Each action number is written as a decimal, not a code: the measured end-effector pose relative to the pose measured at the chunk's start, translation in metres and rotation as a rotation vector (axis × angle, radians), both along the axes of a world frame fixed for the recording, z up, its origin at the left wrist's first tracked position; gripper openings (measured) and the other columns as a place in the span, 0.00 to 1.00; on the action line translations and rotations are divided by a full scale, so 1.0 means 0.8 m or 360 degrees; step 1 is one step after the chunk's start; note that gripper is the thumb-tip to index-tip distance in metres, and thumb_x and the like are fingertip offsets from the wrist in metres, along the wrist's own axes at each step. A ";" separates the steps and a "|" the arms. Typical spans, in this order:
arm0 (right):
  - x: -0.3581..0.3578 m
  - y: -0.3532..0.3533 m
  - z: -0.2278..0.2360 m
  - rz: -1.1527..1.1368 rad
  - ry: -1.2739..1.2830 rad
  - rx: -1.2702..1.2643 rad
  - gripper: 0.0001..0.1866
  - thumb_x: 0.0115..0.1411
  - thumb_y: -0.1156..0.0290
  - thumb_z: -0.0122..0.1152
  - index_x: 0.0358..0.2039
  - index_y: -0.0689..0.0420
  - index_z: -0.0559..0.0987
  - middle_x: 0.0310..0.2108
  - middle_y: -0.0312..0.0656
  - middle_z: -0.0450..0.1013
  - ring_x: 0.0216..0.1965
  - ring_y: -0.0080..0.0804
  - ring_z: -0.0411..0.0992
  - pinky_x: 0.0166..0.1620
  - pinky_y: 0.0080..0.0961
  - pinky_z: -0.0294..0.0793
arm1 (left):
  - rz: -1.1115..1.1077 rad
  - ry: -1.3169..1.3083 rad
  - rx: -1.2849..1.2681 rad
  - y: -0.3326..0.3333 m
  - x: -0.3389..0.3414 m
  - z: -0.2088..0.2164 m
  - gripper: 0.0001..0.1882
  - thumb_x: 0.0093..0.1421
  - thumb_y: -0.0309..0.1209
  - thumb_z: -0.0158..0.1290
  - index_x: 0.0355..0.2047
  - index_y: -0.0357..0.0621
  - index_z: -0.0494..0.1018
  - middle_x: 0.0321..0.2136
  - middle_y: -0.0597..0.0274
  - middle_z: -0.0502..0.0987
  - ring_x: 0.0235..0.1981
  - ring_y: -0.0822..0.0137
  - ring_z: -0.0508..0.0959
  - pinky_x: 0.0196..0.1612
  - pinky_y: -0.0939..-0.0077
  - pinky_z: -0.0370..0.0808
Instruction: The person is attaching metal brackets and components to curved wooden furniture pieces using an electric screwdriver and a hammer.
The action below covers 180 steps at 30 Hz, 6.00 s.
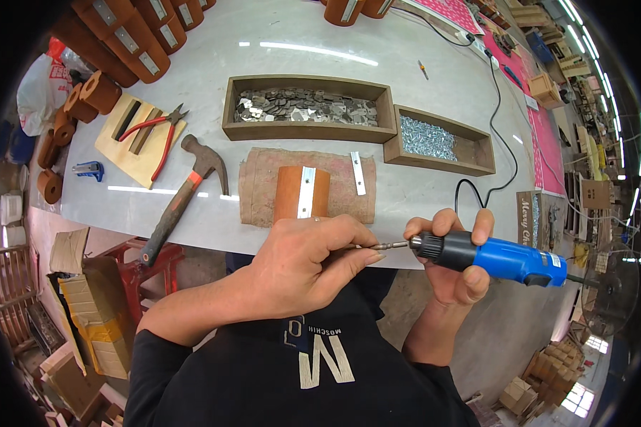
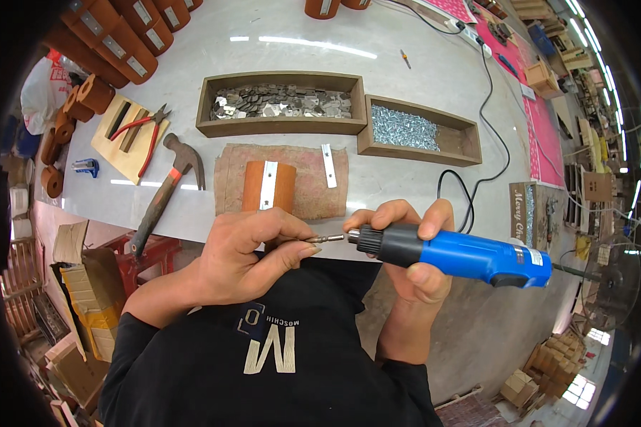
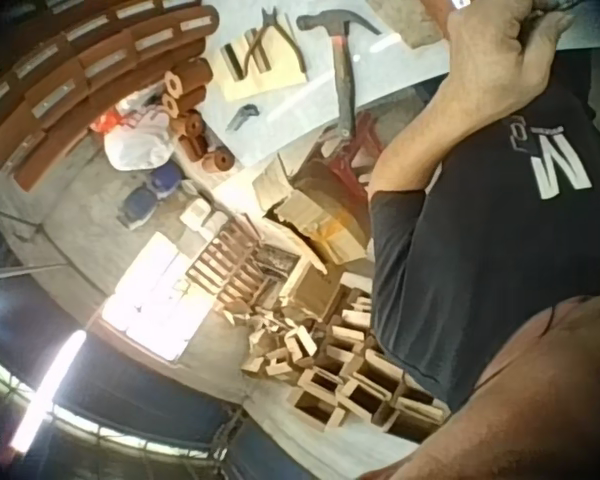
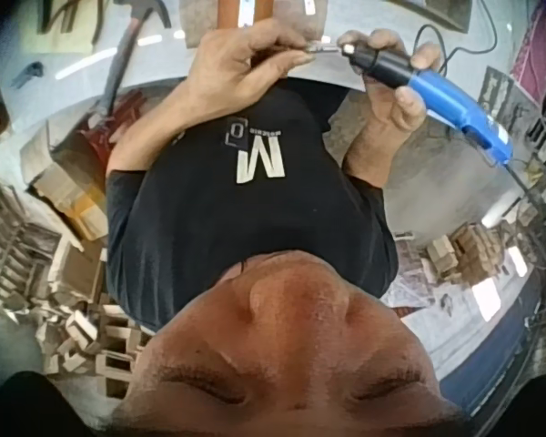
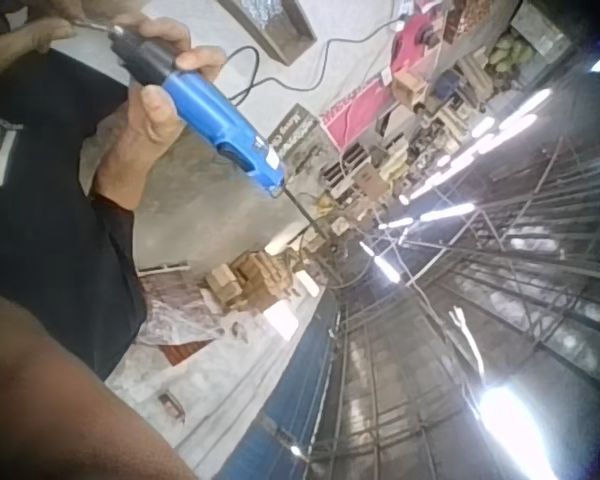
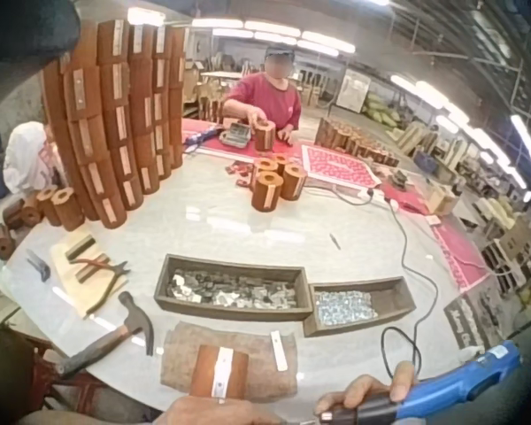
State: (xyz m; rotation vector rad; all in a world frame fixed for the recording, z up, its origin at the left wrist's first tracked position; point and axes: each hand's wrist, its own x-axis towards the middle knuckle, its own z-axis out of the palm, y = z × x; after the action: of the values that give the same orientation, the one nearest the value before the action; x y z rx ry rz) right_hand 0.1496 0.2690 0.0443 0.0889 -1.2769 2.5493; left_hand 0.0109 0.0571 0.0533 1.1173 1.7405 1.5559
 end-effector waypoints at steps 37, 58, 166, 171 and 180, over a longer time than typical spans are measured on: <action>-0.002 0.017 -0.014 0.0272 0.0162 -0.0372 0.21 0.59 0.65 0.73 0.49 0.39 0.71 0.55 0.48 0.71 0.59 0.67 0.66 0.61 0.49 0.70 | 0.0122 0.0400 0.0242 0.011 0.004 0.000 0.06 0.59 0.23 0.62 0.36 0.36 0.77 0.26 0.54 0.80 0.27 0.56 0.81 0.30 0.66 0.76; 0.005 0.017 -0.009 0.0249 0.0159 -0.0330 0.22 0.57 0.64 0.74 0.47 0.39 0.71 0.51 0.47 0.71 0.55 0.66 0.68 0.59 0.51 0.69 | 0.0102 0.0806 0.0299 0.017 0.009 0.015 0.09 0.54 0.25 0.64 0.32 0.40 0.74 0.22 0.59 0.72 0.24 0.60 0.76 0.27 0.66 0.73; -0.115 -0.050 0.059 -0.0908 -0.0074 0.0614 0.19 0.60 0.76 0.61 0.51 0.61 0.68 0.31 0.51 0.77 0.25 0.34 0.75 0.32 0.31 0.78 | 0.0231 0.0664 -0.0356 -0.004 -0.045 -0.123 0.58 0.34 0.47 0.76 0.62 0.37 0.59 0.57 0.39 0.64 0.59 0.37 0.65 0.61 0.47 0.67; -0.089 -0.035 0.030 -0.1118 -0.0222 0.0617 0.16 0.60 0.80 0.63 0.48 0.61 0.70 0.31 0.47 0.78 0.26 0.28 0.76 0.32 0.26 0.79 | 0.0162 0.0652 -0.0396 -0.004 -0.043 -0.115 0.60 0.34 0.48 0.77 0.63 0.36 0.58 0.57 0.37 0.64 0.58 0.37 0.66 0.61 0.49 0.66; -0.077 -0.065 -0.054 -0.1176 -0.0083 0.1417 0.22 0.52 0.73 0.77 0.45 0.63 0.77 0.36 0.45 0.80 0.34 0.30 0.80 0.40 0.25 0.80 | 0.0082 0.0769 -0.0508 0.002 -0.043 -0.110 0.62 0.34 0.49 0.77 0.64 0.36 0.56 0.55 0.38 0.66 0.58 0.37 0.67 0.60 0.48 0.69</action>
State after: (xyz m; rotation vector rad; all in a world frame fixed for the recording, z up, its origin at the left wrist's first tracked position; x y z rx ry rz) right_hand 0.0879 0.2172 0.0013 -0.2274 -1.9106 1.2728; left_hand -0.0238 0.0586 -0.0346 1.3614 2.2487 1.0305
